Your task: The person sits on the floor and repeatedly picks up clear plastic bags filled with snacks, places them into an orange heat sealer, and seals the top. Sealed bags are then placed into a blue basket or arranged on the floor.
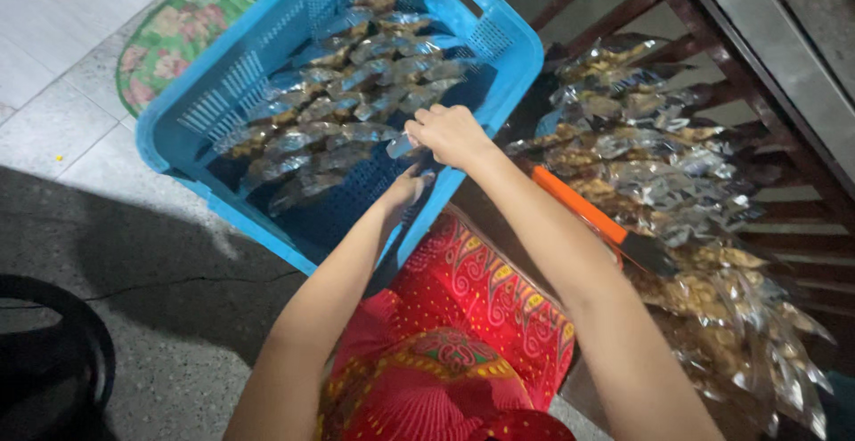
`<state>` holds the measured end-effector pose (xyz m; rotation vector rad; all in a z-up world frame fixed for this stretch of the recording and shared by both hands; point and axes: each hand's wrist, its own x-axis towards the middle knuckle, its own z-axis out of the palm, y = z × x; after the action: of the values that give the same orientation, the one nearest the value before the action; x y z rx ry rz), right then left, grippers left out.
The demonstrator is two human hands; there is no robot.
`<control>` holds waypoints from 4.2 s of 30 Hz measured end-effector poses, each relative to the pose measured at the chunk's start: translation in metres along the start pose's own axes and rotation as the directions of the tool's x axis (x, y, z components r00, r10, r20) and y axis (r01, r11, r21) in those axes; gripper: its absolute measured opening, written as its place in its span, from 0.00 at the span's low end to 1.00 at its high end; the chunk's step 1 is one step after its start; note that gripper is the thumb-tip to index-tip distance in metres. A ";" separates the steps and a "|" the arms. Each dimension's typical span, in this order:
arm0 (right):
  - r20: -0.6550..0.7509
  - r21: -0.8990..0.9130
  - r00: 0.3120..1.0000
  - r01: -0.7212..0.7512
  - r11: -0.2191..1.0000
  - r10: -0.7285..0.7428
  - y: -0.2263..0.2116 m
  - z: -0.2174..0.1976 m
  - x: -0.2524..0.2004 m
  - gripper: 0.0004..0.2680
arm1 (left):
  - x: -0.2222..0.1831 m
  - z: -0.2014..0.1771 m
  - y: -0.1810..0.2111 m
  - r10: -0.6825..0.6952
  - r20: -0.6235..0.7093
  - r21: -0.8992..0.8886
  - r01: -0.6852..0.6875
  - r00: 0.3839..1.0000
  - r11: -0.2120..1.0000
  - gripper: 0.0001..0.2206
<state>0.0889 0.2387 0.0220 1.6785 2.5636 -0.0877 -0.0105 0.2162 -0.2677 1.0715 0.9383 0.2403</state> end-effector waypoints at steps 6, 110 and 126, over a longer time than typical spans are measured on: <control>0.036 0.004 0.999 -0.032 0.999 0.032 0.012 0.040 0.023 0.08 | 0.035 -0.026 -0.004 -0.056 -0.167 0.515 0.135 0.984 0.847 0.28; 0.416 0.810 0.053 0.432 -0.397 0.908 -0.139 0.076 -0.440 0.23 | -0.209 0.269 0.075 0.164 0.588 0.039 -0.231 0.792 0.972 0.34; 0.271 0.953 0.013 -0.148 -0.266 0.963 -0.102 0.144 -0.408 0.21 | -0.223 0.223 0.099 -0.231 0.391 0.129 0.195 0.891 0.972 0.48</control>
<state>0.1628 -0.1869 -0.0824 4.1785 0.3732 -1.2210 0.0471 -0.0086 -0.0320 1.0355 0.6862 -0.2031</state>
